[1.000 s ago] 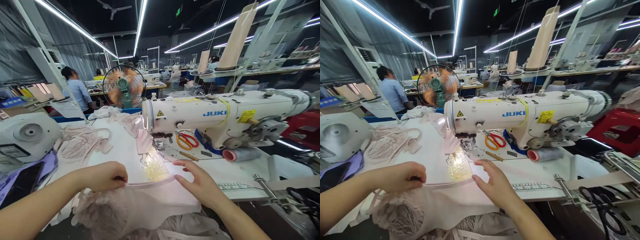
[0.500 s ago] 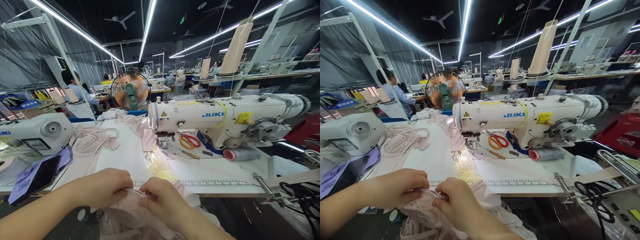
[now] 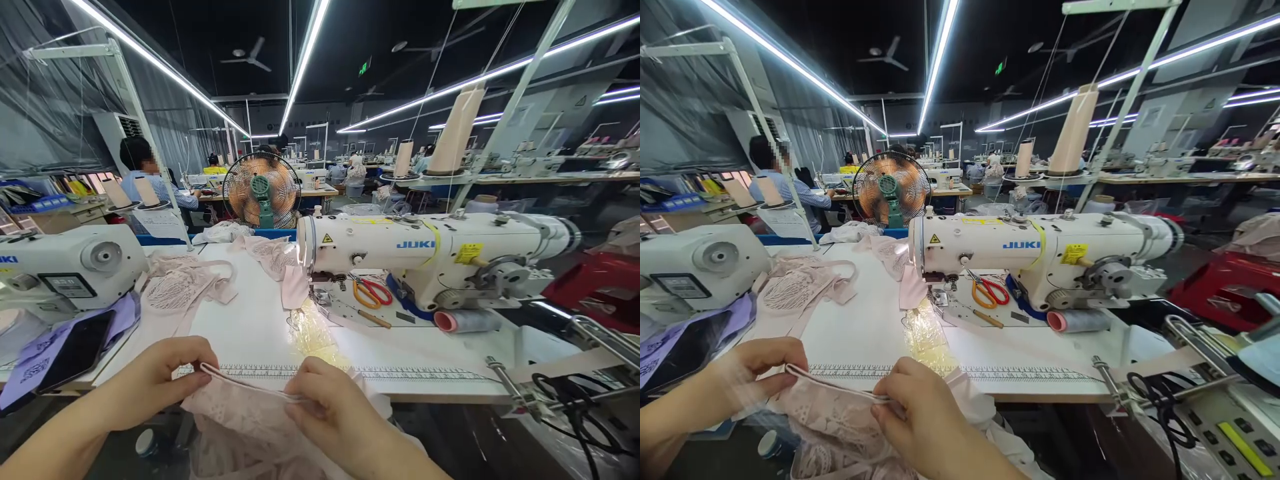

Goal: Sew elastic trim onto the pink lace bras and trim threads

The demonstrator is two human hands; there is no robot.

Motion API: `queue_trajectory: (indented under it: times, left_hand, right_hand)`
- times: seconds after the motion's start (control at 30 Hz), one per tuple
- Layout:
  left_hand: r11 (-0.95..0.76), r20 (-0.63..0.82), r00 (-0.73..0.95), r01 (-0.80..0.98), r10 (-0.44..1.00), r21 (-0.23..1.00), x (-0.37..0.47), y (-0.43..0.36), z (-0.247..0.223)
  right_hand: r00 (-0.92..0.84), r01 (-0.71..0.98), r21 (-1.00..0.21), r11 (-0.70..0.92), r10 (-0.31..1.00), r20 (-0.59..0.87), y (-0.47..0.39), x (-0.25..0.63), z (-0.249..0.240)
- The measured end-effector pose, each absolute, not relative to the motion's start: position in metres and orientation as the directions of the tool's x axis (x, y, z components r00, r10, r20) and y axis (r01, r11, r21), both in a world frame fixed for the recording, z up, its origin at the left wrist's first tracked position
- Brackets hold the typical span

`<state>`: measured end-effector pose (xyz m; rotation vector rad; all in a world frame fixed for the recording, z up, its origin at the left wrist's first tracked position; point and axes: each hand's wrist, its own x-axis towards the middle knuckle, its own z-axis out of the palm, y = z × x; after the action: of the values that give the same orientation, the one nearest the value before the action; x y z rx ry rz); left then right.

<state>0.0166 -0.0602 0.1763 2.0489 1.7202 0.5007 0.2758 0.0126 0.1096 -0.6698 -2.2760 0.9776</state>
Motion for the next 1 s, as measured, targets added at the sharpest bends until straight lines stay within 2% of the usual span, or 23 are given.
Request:
queue_trajectory:
  times: [0.07, 0.3, 0.6, 0.7, 0.77, 0.83, 1.0]
  left_hand:
    - [-0.125, -0.032, 0.178, 0.796, 0.984, 0.592, 0.018, -0.064, 0.174]
    - [-0.123, 0.048, 0.121, 0.754, 0.992, 0.646, 0.019, -0.069, 0.165]
    - [-0.107, 0.013, 0.134, 0.725, 0.991, 0.68, 0.013, -0.064, 0.167]
    - [-0.117, 0.047, 0.128, 0.624, 0.991, 0.773, 0.019, -0.064, 0.167]
    - [-0.108, 0.047, 0.137, 0.484, 0.99, 0.868, 0.025, -0.064, 0.163]
    - [-0.026, 0.0, 0.08, 0.321, 0.997, 0.947, 0.033, -0.062, 0.158]
    - [-0.001, 0.009, -0.029, 0.241, 1.0, 0.97, 0.05, -0.061, 0.148]
  right_hand:
    - [-0.701, 0.212, -0.732, 0.647, 0.623, 0.347, 0.01, 0.275, 0.107]
    - [-0.653, 0.173, -0.689, 0.703, 0.606, 0.454, 0.004, 0.271, 0.103]
    - [-0.689, 0.175, -0.735, 0.655, 0.614, 0.384, 0.004, 0.272, 0.108]
    - [-0.704, 0.161, -0.771, 0.616, 0.619, 0.348, 0.006, 0.275, 0.108]
    - [-0.72, 0.151, -0.795, 0.587, 0.616, 0.318, 0.011, 0.278, 0.106]
    - [-0.757, 0.143, -0.815, 0.562, 0.592, 0.276, 0.019, 0.28, 0.102]
    - [-0.831, 0.133, -0.833, 0.537, 0.519, 0.201, 0.04, 0.284, 0.089]
